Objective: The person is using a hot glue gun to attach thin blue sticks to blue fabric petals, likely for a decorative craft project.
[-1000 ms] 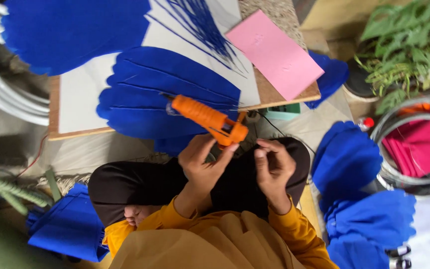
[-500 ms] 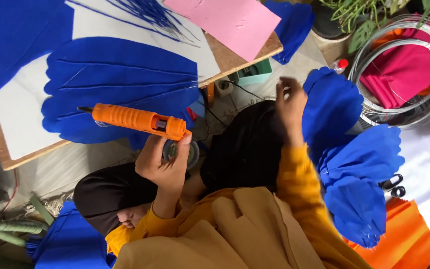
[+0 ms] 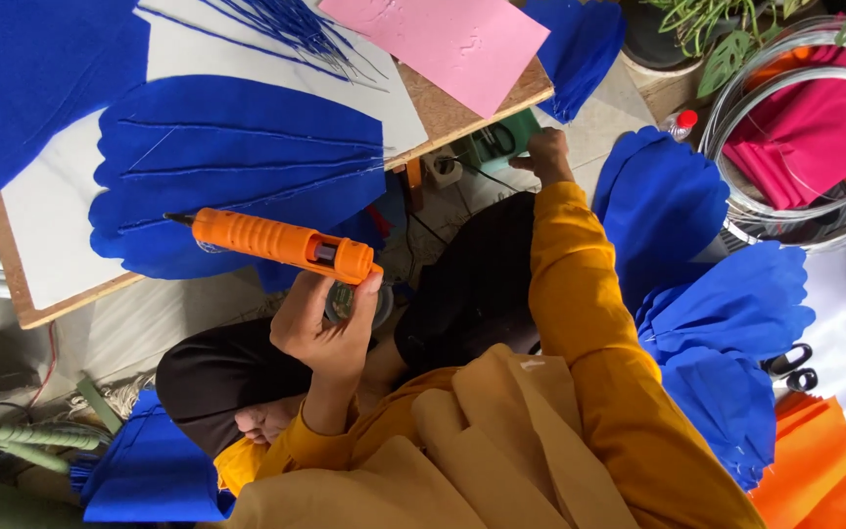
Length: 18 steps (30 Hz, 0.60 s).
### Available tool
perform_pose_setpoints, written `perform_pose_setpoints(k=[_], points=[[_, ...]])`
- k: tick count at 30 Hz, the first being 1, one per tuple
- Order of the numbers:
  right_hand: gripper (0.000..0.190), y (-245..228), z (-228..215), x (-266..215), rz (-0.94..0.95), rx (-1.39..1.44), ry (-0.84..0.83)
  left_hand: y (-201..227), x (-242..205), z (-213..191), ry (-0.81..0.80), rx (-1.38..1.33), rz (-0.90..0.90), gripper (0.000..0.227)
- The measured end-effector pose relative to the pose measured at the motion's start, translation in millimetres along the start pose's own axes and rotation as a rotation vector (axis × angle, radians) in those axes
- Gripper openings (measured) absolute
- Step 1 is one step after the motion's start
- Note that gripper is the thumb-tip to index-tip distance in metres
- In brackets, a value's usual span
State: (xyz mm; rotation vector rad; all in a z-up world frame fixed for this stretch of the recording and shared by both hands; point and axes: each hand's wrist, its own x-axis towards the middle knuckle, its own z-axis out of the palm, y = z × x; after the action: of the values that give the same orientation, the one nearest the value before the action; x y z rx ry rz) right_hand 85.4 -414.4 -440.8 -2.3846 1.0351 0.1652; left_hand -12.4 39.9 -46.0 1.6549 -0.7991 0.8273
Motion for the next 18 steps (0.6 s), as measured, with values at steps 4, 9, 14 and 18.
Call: perform_pose_setpoints(k=[4, 9, 14, 18], points=[[0.055, -80, -87, -136, 0.206, 1.204, 0.003, 5, 0, 5, -0.035, -0.063, -0.01, 0.034], [0.054, -79, -95, -144, 0.3, 1.323, 0.028, 9, -2, 11, -0.024, -0.02, -0.004, 0.033], [0.053, -69, -94, -134, 0.314, 1.485, -0.021, 11, -2, 10, -0.027, -0.014, 0.005, 0.033], [0.055, -82, -109, -151, 0.247, 1.599, -0.024, 14, -2, 8, -0.017, -0.012, 0.012, 0.034]])
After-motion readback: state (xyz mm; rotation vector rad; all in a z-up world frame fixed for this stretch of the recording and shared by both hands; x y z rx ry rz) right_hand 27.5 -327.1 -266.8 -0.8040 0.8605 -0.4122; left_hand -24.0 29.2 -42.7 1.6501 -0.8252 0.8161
